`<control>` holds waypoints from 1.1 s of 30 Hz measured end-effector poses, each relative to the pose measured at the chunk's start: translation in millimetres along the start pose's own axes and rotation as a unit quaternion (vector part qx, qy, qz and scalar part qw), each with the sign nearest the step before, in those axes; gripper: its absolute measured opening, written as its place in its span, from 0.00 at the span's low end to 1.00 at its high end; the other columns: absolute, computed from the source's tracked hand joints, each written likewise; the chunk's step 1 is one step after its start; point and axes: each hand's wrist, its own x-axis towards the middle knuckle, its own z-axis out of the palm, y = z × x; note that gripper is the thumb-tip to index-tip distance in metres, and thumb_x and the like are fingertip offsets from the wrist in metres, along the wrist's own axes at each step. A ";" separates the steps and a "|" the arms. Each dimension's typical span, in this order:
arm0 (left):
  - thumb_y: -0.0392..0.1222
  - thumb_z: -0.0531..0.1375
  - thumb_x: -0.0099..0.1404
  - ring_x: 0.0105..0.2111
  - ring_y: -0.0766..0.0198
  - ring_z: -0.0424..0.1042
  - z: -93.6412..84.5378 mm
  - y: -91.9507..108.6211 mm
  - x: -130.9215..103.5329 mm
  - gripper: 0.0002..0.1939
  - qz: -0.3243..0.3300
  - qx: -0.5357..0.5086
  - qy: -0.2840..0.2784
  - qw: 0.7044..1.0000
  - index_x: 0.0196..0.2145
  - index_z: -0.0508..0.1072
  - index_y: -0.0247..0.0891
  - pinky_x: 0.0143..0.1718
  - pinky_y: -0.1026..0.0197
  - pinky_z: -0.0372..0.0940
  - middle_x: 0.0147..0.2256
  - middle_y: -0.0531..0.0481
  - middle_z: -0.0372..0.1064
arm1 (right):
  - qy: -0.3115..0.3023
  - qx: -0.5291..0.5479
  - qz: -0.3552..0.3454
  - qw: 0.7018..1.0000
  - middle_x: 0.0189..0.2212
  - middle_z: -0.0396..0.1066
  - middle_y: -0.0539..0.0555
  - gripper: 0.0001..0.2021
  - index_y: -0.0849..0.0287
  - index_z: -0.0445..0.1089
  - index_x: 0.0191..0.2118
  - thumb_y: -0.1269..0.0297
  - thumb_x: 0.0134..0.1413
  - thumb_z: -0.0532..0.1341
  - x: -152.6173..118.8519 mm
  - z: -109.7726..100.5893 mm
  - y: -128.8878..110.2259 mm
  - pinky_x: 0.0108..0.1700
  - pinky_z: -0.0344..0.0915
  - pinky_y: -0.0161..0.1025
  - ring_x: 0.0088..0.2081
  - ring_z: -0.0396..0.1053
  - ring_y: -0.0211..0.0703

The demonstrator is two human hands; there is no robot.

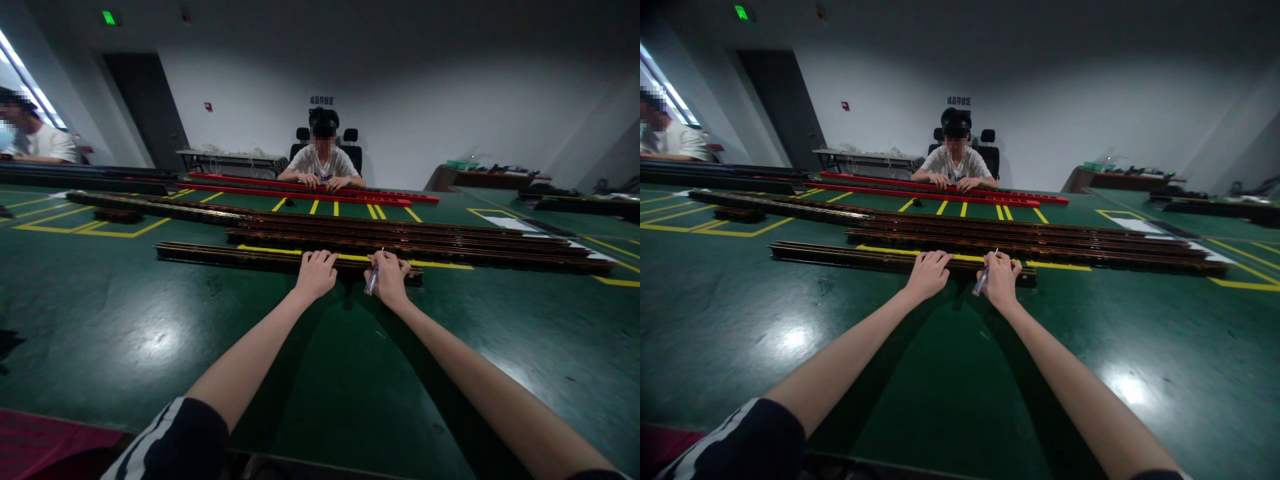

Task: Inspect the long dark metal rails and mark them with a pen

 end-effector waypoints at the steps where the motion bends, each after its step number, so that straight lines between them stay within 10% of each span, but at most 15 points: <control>1: 0.37 0.47 0.66 0.52 0.54 0.66 -0.9 0.5 0.1 0.21 -0.003 0.001 -0.003 1.000 0.54 0.68 0.38 0.57 0.46 0.55 0.52 0.43 0.69 | 0.000 0.004 0.000 1.000 0.40 0.74 0.58 0.09 0.54 0.57 0.32 0.74 0.43 0.55 -0.1 0.2 0.6 0.47 0.48 0.51 0.52 0.62 0.59; 33: 0.33 0.47 0.65 0.52 0.55 0.66 -2.6 1.0 0.0 0.22 -0.024 0.004 -0.009 1.000 0.54 0.69 0.36 0.58 0.46 0.55 0.52 0.42 0.69 | -0.011 0.037 0.016 0.999 0.39 0.75 0.55 0.09 0.54 0.54 0.29 0.78 0.47 0.51 0.0 -3.3 4.0 0.47 0.50 0.47 0.45 0.66 0.51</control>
